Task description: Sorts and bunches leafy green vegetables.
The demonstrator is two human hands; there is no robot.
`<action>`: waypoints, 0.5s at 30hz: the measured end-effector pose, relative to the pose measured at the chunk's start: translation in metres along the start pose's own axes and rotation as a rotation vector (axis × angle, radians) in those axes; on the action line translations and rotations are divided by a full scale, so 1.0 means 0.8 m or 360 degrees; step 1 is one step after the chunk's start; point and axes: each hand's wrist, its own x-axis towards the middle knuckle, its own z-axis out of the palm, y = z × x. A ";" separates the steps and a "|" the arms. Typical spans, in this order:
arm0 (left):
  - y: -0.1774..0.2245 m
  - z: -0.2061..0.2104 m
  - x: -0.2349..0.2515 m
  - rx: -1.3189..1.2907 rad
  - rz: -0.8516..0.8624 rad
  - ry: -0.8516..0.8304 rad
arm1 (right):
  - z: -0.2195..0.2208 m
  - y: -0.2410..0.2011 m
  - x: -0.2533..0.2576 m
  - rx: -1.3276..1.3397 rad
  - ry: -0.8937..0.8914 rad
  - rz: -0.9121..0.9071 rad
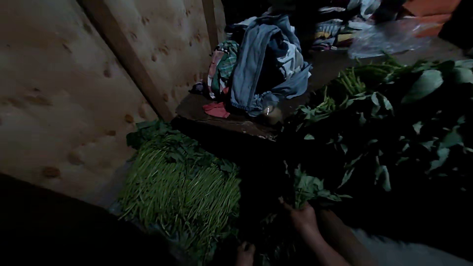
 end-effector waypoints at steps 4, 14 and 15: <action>-0.026 -0.069 0.042 0.0734 -0.0103 -0.0380 | 0.004 0.006 -0.003 0.0022 -0.0194 0.0112; 0.071 -0.233 0.193 0.1351 0.0074 0.0770 | 0.015 -0.013 -0.013 0.0196 -0.0277 0.0421; 0.080 -0.246 0.201 0.1413 0.0026 0.0785 | 0.017 -0.014 -0.013 0.0190 -0.0306 0.0406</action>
